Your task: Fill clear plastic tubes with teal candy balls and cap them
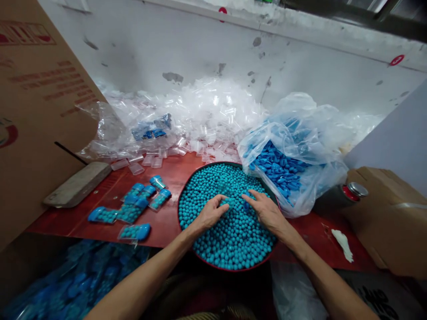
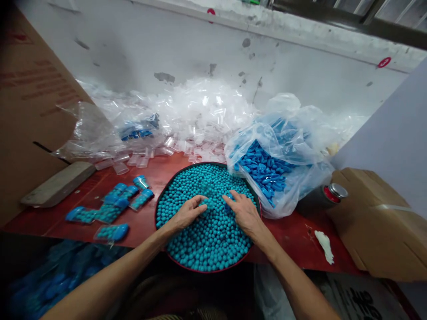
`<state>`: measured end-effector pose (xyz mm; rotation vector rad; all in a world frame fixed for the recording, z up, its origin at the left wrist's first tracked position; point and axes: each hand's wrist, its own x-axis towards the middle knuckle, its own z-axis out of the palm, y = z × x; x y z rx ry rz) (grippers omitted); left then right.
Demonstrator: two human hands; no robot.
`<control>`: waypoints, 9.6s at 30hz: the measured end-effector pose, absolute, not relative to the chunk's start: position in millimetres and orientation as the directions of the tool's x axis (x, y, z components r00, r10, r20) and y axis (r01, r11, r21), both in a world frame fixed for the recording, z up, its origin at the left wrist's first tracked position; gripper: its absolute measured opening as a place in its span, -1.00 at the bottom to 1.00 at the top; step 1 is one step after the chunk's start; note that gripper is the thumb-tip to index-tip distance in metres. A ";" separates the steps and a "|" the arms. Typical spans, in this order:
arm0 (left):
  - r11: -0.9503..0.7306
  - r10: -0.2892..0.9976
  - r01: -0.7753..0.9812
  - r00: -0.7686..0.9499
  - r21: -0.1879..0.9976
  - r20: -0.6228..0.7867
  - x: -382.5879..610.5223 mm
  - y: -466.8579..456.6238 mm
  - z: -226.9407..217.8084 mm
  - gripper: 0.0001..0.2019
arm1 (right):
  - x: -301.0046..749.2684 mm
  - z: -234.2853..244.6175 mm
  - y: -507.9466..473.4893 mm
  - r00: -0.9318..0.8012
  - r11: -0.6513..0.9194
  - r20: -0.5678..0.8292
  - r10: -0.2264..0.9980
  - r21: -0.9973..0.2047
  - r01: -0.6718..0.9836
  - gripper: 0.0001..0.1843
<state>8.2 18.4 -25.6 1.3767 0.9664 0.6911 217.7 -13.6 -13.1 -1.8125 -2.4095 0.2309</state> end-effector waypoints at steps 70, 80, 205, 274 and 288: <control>0.170 0.857 -0.012 0.496 0.985 -0.142 8.6 5.0 -17.7 -0.52 | 164.3 -4.0 -14.2 -0.286 -0.206 -0.224 0.932 -0.974 0.094 -0.77; 0.178 0.859 -0.042 0.493 0.983 -0.135 10.4 2.2 -17.0 -0.68 | 159.8 -4.7 -16.3 -0.312 -0.234 -0.284 0.907 -0.954 0.186 -0.79; -0.041 0.976 0.124 0.219 0.991 0.013 14.8 31.3 -11.8 -0.85 | 229.9 -1.7 1.9 -0.291 0.210 -0.217 0.932 -0.332 0.919 -0.49; 0.286 0.820 -0.147 0.549 0.947 -0.162 0.1 2.1 -18.0 -0.52 | 152.6 -2.1 -29.4 0.014 0.261 0.305 0.952 -0.836 0.483 -0.84; 0.302 0.823 -0.152 0.541 0.941 -0.176 2.8 1.4 -16.7 -0.51 | 151.5 -3.4 -31.1 0.089 0.043 0.076 0.993 -0.945 0.325 -0.84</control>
